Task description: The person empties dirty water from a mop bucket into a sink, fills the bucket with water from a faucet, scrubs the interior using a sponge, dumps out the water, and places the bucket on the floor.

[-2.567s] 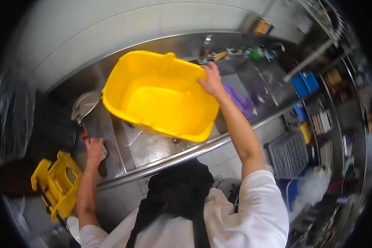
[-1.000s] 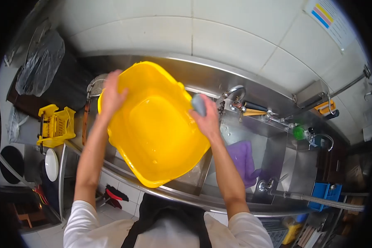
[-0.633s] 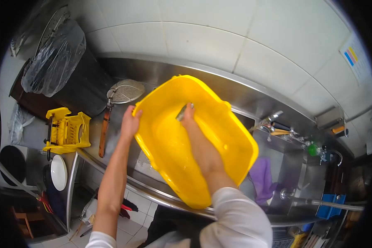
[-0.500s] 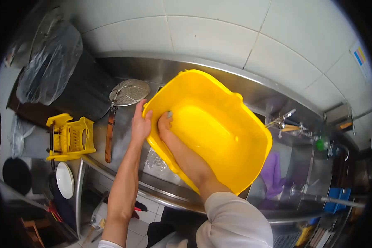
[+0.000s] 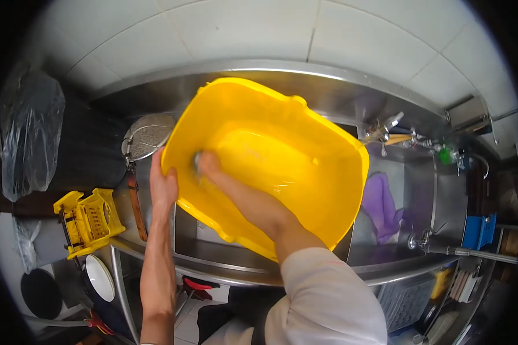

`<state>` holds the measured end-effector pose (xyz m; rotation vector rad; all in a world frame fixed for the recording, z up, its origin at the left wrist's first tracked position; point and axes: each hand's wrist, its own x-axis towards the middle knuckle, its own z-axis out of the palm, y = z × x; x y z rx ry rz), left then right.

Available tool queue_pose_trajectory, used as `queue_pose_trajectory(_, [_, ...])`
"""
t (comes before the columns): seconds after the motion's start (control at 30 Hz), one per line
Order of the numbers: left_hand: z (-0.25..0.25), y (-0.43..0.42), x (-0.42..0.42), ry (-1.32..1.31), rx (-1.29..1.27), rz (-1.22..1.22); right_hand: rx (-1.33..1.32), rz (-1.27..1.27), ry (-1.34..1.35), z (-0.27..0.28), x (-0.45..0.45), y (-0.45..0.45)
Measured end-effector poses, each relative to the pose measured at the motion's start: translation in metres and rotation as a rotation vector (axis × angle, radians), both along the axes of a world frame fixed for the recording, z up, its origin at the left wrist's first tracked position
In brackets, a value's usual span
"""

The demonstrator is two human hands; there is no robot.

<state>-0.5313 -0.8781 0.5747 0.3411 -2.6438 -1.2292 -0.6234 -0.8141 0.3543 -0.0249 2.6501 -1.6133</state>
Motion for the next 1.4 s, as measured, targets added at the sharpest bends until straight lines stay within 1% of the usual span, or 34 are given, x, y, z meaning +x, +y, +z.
queue_pose_trajectory(0.07, [-0.009,0.003,0.006,0.008,-0.017,-0.022,-0.440,-0.446,-0.307,0.057,-0.037,0.030])
queue_pose_trajectory(0.13, [-0.016,0.006,-0.003,0.056,0.267,0.069,-0.462,-0.408,-0.276,0.048,-0.032,0.002])
queue_pose_trajectory(0.17, [-0.019,0.006,-0.004,0.070,0.488,0.142,-0.469,-0.369,-0.251,0.041,-0.013,-0.008])
queue_pose_trajectory(0.2, [-0.021,0.006,-0.001,0.038,0.483,0.149,-0.213,-0.287,-0.134,0.037,0.044,-0.013])
queue_pose_trajectory(0.27, [-0.021,0.008,-0.002,0.063,0.649,0.310,-0.070,0.145,-0.260,0.056,0.091,0.024])
queue_pose_trajectory(0.3, [-0.021,0.008,-0.001,0.077,0.632,0.326,-0.191,0.481,-0.515,0.072,0.097,0.077])
queue_pose_trajectory(0.33, [-0.022,0.008,0.001,0.076,0.631,0.333,-0.061,0.736,-0.588,0.086,0.102,0.120])
queue_pose_trajectory(0.37, [-0.021,0.010,-0.001,0.094,0.616,0.346,0.071,0.901,-0.411,0.074,0.127,0.158])
queue_pose_trajectory(0.4, [-0.021,0.011,-0.002,0.106,0.601,0.359,0.118,0.865,-0.225,0.062,0.171,0.206])
queue_pose_trajectory(0.47, [-0.019,0.018,0.000,0.126,0.619,0.372,0.167,0.822,-0.061,0.076,0.202,0.230])
queue_pose_trajectory(0.53, [-0.018,0.025,0.002,0.152,0.650,0.388,0.184,0.521,-0.740,0.085,0.199,0.218])
queue_pose_trajectory(0.57, [-0.018,0.025,0.003,0.166,0.627,0.373,0.200,0.556,-0.517,0.051,0.194,0.190])
queue_pose_trajectory(0.6, [-0.018,0.026,0.005,0.179,0.608,0.359,0.189,0.626,-0.497,0.039,0.166,0.150])
queue_pose_trajectory(0.63, [-0.018,0.026,0.006,0.172,0.622,0.351,0.280,0.579,-0.245,0.010,0.137,0.099])
queue_pose_trajectory(0.67, [-0.016,0.026,0.005,0.165,0.674,0.347,-0.071,0.109,-0.446,0.037,0.107,0.055])
queue_pose_trajectory(0.7, [-0.016,0.027,0.006,0.162,0.725,0.350,-0.052,0.107,-0.442,0.042,0.108,0.056])
queue_pose_trajectory(0.73, [-0.019,0.023,0.004,0.175,0.730,0.342,-0.076,0.053,-0.340,0.049,0.103,0.049])
queue_pose_trajectory(0.77, [-0.027,0.017,0.003,0.205,0.653,0.351,-0.110,-0.009,-0.238,0.061,0.099,0.037])
queue_pose_trajectory(0.8, [-0.031,0.011,0.007,0.224,0.580,0.365,-0.113,0.154,-0.321,0.072,0.124,0.071])
queue_pose_trajectory(0.83, [-0.025,0.013,0.009,0.211,0.573,0.370,-0.074,0.233,-0.362,0.074,0.151,0.112])
queue_pose_trajectory(0.87, [-0.023,0.015,0.008,0.217,0.602,0.372,0.156,0.350,-0.449,0.058,0.168,0.151])
queue_pose_trajectory(0.9, [-0.022,0.015,0.005,0.215,0.637,0.358,0.440,0.631,-0.318,-0.008,0.185,0.206])
queue_pose_trajectory(0.93, [-0.023,0.013,0.007,0.206,0.658,0.344,0.687,0.877,-0.110,-0.073,0.201,0.259])
queue_pose_trajectory(0.97, [-0.024,0.009,0.011,0.201,0.656,0.348,0.768,0.569,-0.326,-0.044,0.186,0.261])
queue_pose_trajectory(1.0, [-0.026,0.006,0.008,0.224,0.609,0.307,0.830,0.246,-0.521,-0.017,0.151,0.266])
queue_pose_trajectory(1.07, [-0.032,0.009,0.003,0.243,0.571,0.279,0.801,-0.209,0.041,-0.063,0.098,0.262])
queue_pose_trajectory(1.1, [-0.034,0.006,0.004,0.239,0.547,0.271,0.687,-0.456,0.153,-0.058,0.070,0.243])
queue_pose_trajectory(1.13, [-0.036,0.006,0.002,0.244,0.531,0.262,0.542,-0.580,0.145,-0.061,0.045,0.223])
queue_pose_trajectory(1.17, [-0.038,0.005,0.001,0.243,0.533,0.271,0.815,-0.729,0.289,-0.081,0.032,0.188])
queue_pose_trajectory(1.2, [-0.034,0.010,0.000,0.245,0.544,0.273,0.649,-0.673,0.180,-0.092,0.014,0.160])
queue_pose_trajectory(1.23, [-0.027,0.014,0.000,0.224,0.553,0.293,0.469,-0.523,0.168,-0.090,0.001,0.136])
queue_pose_trajectory(1.27, [-0.025,0.014,0.002,0.198,0.561,0.317,0.485,-0.408,0.204,-0.076,-0.001,0.111])
queue_pose_trajectory(1.3, [-0.029,0.010,0.002,0.186,0.558,0.322,0.372,-0.162,0.188,-0.054,0.005,0.103])
queue_pose_trajectory(1.4, [-0.030,0.009,0.002,0.228,0.520,0.316,0.373,0.241,0.249,-0.035,0.042,0.102])
